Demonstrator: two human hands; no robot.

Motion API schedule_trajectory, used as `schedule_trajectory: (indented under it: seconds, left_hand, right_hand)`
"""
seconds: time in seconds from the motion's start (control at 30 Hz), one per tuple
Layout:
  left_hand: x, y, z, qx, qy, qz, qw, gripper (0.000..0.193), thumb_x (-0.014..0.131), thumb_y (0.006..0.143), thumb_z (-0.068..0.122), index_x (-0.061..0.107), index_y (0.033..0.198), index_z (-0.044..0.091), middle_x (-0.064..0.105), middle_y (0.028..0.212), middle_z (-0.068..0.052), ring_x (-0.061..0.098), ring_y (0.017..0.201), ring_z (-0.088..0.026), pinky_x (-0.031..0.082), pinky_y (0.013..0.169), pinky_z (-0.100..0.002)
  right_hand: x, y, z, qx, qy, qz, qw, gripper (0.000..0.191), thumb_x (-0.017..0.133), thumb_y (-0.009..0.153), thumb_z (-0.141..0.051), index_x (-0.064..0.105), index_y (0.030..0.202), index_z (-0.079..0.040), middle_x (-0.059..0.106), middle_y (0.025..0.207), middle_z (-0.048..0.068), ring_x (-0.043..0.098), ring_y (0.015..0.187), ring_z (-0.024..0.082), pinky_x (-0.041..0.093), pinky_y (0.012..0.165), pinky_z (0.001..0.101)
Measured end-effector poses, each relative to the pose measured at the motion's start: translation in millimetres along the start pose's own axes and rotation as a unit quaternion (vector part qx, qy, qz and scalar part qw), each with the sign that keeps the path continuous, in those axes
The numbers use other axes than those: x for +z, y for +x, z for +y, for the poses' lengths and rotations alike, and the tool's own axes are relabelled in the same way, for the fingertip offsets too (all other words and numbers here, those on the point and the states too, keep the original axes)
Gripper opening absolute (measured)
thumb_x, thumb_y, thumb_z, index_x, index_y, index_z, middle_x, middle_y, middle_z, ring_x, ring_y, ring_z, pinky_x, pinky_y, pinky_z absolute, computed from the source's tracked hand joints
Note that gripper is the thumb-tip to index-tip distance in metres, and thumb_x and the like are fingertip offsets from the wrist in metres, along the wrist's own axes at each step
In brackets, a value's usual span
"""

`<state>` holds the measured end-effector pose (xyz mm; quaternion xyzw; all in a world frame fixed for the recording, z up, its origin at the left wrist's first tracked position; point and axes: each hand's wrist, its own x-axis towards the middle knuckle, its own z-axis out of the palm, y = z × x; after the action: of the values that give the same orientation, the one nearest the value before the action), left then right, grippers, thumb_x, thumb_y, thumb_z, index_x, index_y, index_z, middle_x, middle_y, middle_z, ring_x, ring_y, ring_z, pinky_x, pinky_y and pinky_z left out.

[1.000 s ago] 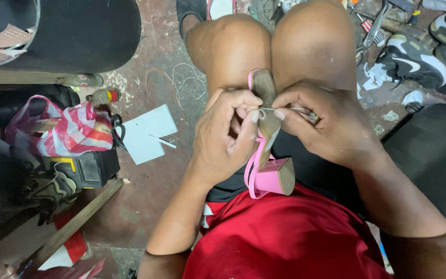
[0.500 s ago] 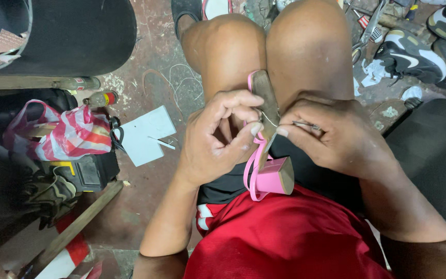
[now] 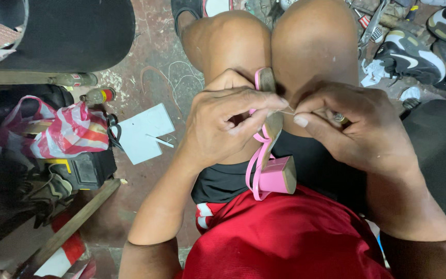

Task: The person sits with a pink heeled sandal on their lap and hand-stitches the strap to the shoe using a needle and thread, pulling stitches tight and working around the sole edge. At the end they pick up a glue bottle and apply glue to the shoe.

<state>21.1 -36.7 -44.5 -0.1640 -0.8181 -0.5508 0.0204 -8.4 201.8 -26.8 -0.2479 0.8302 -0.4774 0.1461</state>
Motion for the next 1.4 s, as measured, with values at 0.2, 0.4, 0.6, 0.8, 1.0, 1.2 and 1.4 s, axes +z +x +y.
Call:
schedule_trajectory:
  seconds: [0.2, 0.4, 0.6, 0.8, 1.0, 1.2, 1.4]
  left_hand:
    - [1.0, 1.0, -0.9, 0.001, 0.020, -0.013, 1.000, 0.030, 0.082, 0.092, 0.009, 0.074, 0.119, 0.018, 0.077, 0.102, 0.002, 0.067, 0.089, -0.016, 0.056, 0.081, -0.029]
    - [1.8, 1.7, 7.4, 0.006, 0.037, -0.028, 0.999, 0.037, 0.079, 0.092, 0.009, 0.064, 0.125, 0.016, 0.071, 0.091, 0.005, 0.063, 0.090, -0.018, 0.055, 0.083, -0.029]
    - [8.0, 0.8, 6.2, -0.004, 0.048, -0.013, 0.999, 0.036, 0.081, 0.089, 0.009, 0.059, 0.117, 0.014, 0.055, 0.083, 0.000, 0.056, 0.084, -0.021, 0.051, 0.078, -0.032]
    - [11.3, -4.0, 7.2, -0.001, 0.041, 0.004, 0.999, 0.046, 0.075, 0.083, 0.002, 0.056, 0.122, 0.015, 0.052, 0.084, -0.001, 0.055, 0.086, -0.020, 0.052, 0.080, -0.033]
    - [7.0, -3.3, 10.6, -0.032, 0.008, -0.010, 0.999, 0.051, 0.074, 0.085, 0.001, 0.052, 0.129, 0.012, 0.053, 0.085, -0.001, 0.057, 0.085, -0.017, 0.052, 0.073, -0.028]
    - [-10.3, -4.1, 9.7, -0.061, -0.140, -0.076, 0.985, 0.059, 0.064, 0.086, -0.006, 0.042, 0.139, 0.007, 0.056, 0.096, -0.003, 0.058, 0.072, -0.008, 0.050, 0.066, -0.023]
    - [-8.0, -11.3, 1.6, -0.100, -0.166, -0.075, 0.978, 0.049, 0.063, 0.096, -0.005, 0.042, 0.139, 0.005, 0.057, 0.094, -0.003, 0.055, 0.069, -0.004, 0.047, 0.064, -0.019]
  right_hand:
    - [1.5, -2.1, 2.3, 0.007, -0.021, 0.039, 0.999, 0.009, 0.075, 0.096, -0.004, 0.066, 0.098, -0.002, 0.075, 0.103, 0.004, 0.064, 0.073, 0.010, 0.048, 0.063, 0.0241]
    - [8.3, 0.8, 1.8, 0.038, -0.007, 0.058, 0.998, 0.009, 0.077, 0.096, -0.007, 0.069, 0.100, -0.004, 0.070, 0.092, 0.004, 0.058, 0.063, 0.009, 0.044, 0.061, 0.0256]
    - [17.1, 8.0, -0.1, 0.005, 0.016, 0.022, 1.000, 0.012, 0.078, 0.093, -0.011, 0.070, 0.100, -0.007, 0.063, 0.077, -0.001, 0.057, 0.063, 0.009, 0.044, 0.059, 0.0259]
    - [19.5, 15.9, -5.9, -0.019, -0.080, 0.008, 0.997, 0.020, 0.087, 0.084, -0.016, 0.075, 0.099, -0.012, 0.051, 0.062, 0.002, 0.050, 0.052, 0.013, 0.039, 0.053, 0.0311]
    - [21.0, 13.6, -9.3, -0.046, -0.114, 0.034, 0.992, 0.023, 0.087, 0.086, -0.019, 0.075, 0.104, -0.013, 0.057, 0.067, 0.002, 0.055, 0.055, 0.011, 0.041, 0.052, 0.0309]
    - [26.9, 8.6, -8.7, -0.078, -0.109, 0.068, 0.989, 0.023, 0.089, 0.087, -0.017, 0.072, 0.100, -0.007, 0.059, 0.067, 0.003, 0.055, 0.055, 0.012, 0.043, 0.050, 0.0301]
    - [26.5, 8.2, -9.7, -0.078, -0.078, 0.059, 0.992, 0.017, 0.083, 0.088, -0.009, 0.067, 0.096, -0.006, 0.067, 0.088, 0.006, 0.059, 0.063, 0.013, 0.046, 0.057, 0.0288]
